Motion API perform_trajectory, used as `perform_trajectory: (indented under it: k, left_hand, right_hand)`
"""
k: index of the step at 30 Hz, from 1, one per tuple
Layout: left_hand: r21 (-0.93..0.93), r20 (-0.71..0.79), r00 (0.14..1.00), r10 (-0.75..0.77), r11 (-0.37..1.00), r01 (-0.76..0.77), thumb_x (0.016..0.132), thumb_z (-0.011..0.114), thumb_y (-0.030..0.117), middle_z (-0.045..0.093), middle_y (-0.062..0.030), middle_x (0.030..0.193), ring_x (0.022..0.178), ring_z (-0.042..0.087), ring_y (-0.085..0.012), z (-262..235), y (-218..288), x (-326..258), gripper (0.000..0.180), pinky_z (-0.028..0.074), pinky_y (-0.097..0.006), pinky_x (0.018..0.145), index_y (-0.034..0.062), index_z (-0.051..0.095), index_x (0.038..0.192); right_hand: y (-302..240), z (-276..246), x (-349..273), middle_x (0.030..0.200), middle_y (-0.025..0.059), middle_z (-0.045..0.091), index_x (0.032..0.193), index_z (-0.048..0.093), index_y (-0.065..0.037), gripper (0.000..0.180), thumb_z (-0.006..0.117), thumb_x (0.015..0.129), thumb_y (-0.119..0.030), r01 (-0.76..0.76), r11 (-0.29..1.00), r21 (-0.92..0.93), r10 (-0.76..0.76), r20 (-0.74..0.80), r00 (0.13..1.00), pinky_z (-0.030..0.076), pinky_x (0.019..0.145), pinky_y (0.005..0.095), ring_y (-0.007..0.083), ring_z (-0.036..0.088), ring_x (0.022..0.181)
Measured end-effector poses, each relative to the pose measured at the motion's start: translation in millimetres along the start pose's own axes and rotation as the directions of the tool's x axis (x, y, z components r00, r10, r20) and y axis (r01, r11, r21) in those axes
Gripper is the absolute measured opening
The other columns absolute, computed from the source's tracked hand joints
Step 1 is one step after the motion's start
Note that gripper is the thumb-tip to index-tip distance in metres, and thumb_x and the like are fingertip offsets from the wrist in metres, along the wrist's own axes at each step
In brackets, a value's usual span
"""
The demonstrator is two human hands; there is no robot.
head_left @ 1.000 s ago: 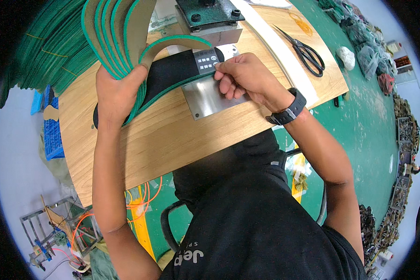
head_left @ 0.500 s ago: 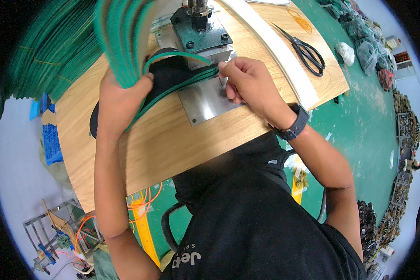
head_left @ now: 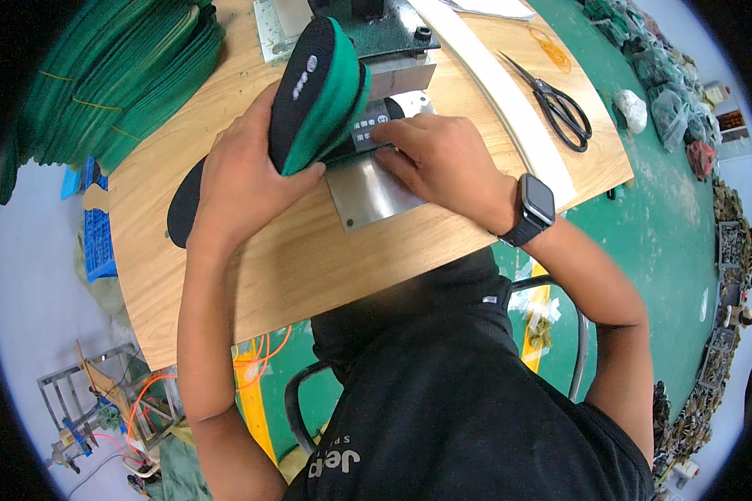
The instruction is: The person places green shoe insoles into a press machine and applies labels from a strip using shears to cut the labels, then gathers and organizes the labeled insoles on the table.
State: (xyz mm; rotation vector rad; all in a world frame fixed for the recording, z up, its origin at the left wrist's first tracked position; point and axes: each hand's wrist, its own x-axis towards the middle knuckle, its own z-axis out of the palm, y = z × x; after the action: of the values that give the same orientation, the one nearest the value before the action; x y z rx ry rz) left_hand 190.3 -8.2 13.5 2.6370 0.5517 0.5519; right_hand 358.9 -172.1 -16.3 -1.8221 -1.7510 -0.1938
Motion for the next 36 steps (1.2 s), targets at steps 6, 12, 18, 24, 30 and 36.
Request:
perform_trajectory:
  k: [6, 12, 18, 24, 30, 36]
  left_hand:
    - [0.097, 0.01, 1.0, 0.008, 0.995, -0.009, 0.061, 0.078, 0.018, 0.061, -0.0242, 0.107, 0.1, 0.059, -0.0401, 9.1, 0.8, 2.0, 0.086, 0.047, -0.043, 0.086, 0.0041, 0.038, 0.136]
    - [0.023, 0.066, 0.994, -0.093, 0.996, 0.091, 0.063, 0.072, 0.012, 0.063, -0.0198, 0.09, 0.084, 0.062, -0.0298, -2.8, 9.6, 1.3, 0.074, 0.048, -0.034, 0.078, 0.0018, 0.045, 0.132]
    - [-0.383, -0.018, 0.976, -0.218, 0.903, 0.195, 0.069, 0.069, 0.011, 0.066, -0.0097, 0.089, 0.079, 0.06, -0.0146, -19.0, -13.0, -0.4, 0.042, 0.047, -0.026, 0.076, 0.0002, 0.062, 0.109]
    - [-0.594, -0.209, 0.938, -0.276, 0.798, 0.103, 0.073, 0.067, 0.006, 0.063, -0.0029, 0.088, 0.075, 0.056, -0.0095, -20.2, -39.7, -9.3, 0.023, 0.046, -0.026, 0.071, -0.0023, 0.063, 0.095]
    - [-0.582, -0.203, 0.938, -0.282, 0.805, 0.116, 0.073, 0.068, 0.007, 0.062, -0.0021, 0.081, 0.072, 0.054, -0.0091, -19.4, -34.7, -10.8, 0.021, 0.046, -0.026, 0.069, -0.0021, 0.062, 0.091]
    - [-0.545, -0.22, 0.939, -0.266, 0.832, 0.108, 0.074, 0.068, 0.007, 0.061, -0.0006, 0.078, 0.069, 0.052, -0.0079, -18.0, -35.7, -11.1, 0.018, 0.045, -0.025, 0.067, -0.001, 0.062, 0.088]
  right_hand:
    - [5.6, -1.7, 5.7, 0.069, 0.0132, 0.063, 0.08, 0.065, -0.008, 0.009, 0.062, 0.08, -0.017, -0.067, 0.994, 0.087, 0.082, -0.19, 0.978, 0.05, 0.055, 0.0404, 0.0323, 0.062, 0.065]
    - [5.8, -21.8, -15.1, 0.064, 0.0104, 0.061, 0.081, 0.066, -0.006, 0.003, 0.065, 0.079, -0.008, -0.04, 0.999, -0.016, 0.034, -0.3, 0.953, 0.048, 0.052, 0.0356, 0.0276, 0.061, 0.058]
    - [10.0, -7.9, -3.7, 0.061, 0.0104, 0.059, 0.077, 0.064, -0.007, 0.005, 0.063, 0.078, -0.011, 0.034, 0.997, -0.07, -0.051, -0.258, 0.965, 0.048, 0.05, 0.0378, 0.0276, 0.061, 0.057]
    - [8.8, 4.6, 3.6, 0.063, 0.012, 0.059, 0.089, 0.067, -0.005, 0.012, 0.063, 0.083, -0.014, 0.104, 0.993, -0.047, -0.104, -0.005, 0.995, 0.046, 0.051, 0.0381, 0.0289, 0.059, 0.057]
    - [2.2, 3.9, -2.4, 0.058, 0.0134, 0.059, 0.1, 0.064, -0.005, 0.023, 0.059, 0.084, -0.021, 0.009, 0.997, -0.078, -0.002, 0.086, 0.996, 0.046, 0.05, 0.0408, 0.0309, 0.059, 0.054]
    - [-5.2, 3.9, -2.7, 0.058, 0.0122, 0.057, 0.11, 0.062, -0.003, 0.03, 0.058, 0.087, -0.021, -0.042, 0.994, -0.1, 0.057, 0.157, 0.986, 0.044, 0.048, 0.0377, 0.0283, 0.057, 0.052]
